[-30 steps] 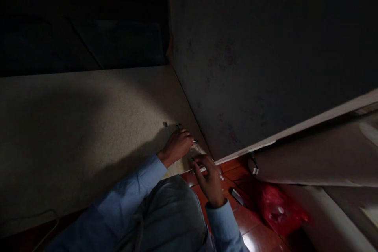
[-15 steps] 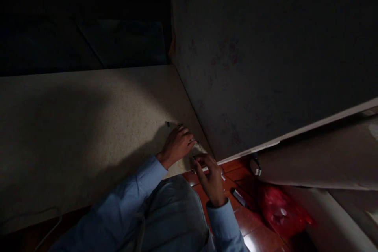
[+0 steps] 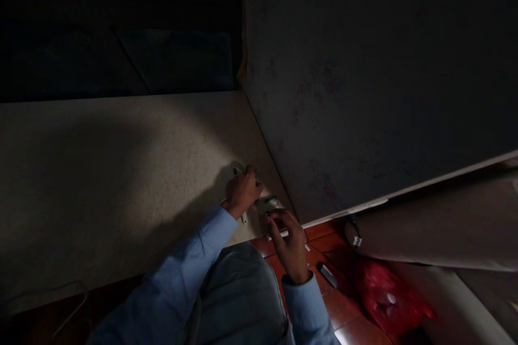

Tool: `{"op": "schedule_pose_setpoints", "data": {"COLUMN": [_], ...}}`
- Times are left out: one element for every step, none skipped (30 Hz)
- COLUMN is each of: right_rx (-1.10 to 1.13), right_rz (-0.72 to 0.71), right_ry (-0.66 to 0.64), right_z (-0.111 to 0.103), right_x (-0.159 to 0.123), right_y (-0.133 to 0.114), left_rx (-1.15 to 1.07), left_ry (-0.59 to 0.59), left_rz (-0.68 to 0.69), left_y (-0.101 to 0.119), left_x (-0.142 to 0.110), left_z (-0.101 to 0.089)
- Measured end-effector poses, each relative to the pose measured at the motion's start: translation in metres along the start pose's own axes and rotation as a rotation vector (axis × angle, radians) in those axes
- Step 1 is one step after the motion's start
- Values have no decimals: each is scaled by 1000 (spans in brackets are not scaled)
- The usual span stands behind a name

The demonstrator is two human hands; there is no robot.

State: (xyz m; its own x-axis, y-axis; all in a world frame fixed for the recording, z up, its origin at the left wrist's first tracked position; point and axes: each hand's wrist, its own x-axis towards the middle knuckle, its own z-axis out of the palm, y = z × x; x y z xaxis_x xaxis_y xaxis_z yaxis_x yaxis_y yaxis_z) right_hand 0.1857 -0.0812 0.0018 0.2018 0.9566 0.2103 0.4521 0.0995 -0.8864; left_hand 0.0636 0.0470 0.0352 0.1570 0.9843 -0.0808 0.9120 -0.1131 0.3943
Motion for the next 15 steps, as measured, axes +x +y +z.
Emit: {"op": "schedule_pose_setpoints", "data": {"right_rx": [3, 5, 6, 5, 4, 1, 1, 2, 4, 8, 14, 20, 26, 32, 39], "right_rz": [0, -1, -5, -9, -13, -18, -26, -37, -51, -68, -87, -104, -117, -129, -139], "right_ry": [1, 2, 3, 2, 1, 3, 5, 10, 13, 15, 16, 14, 9, 4, -3], "right_z": [0, 1, 1, 1, 1, 1, 1, 2, 2, 2, 3, 4, 5, 7, 9], "right_x": [0, 0, 0, 0, 1, 1, 2, 3, 4, 6, 8, 10, 13, 16, 19], "right_y": [0, 0, 0, 0, -1, -2, -3, -5, -7, -10, -12, -15, -19, -22, -26], "left_rx": [-32, -74, -132, -215, -330, -475, -648, -835, -1004, -1139, -1241, -1311, -1370, -1430, -1487], "left_ry": [-1, 5, 17, 35, 54, 71, 82, 80, 79, 64, 37, -5, -46, -62, -69], "left_rz": [-10, -20, -31, -37, -36, -29, -14, 0, 3, -7, -31, -56, -74, -91, -105], "left_y": [-1, -2, -4, -7, -11, -16, -21, -27, -33, -40, -47, -54, -61, -67, -74], "left_x": [1, 1, 2, 1, 0, -1, -4, -8, -12, -18, -24, -31, -38, -44, -51], "left_z": [-2, -4, -6, -8, -9, -10, -12, -13, -15, -18, -21, -24, -28, -31, -34]}}
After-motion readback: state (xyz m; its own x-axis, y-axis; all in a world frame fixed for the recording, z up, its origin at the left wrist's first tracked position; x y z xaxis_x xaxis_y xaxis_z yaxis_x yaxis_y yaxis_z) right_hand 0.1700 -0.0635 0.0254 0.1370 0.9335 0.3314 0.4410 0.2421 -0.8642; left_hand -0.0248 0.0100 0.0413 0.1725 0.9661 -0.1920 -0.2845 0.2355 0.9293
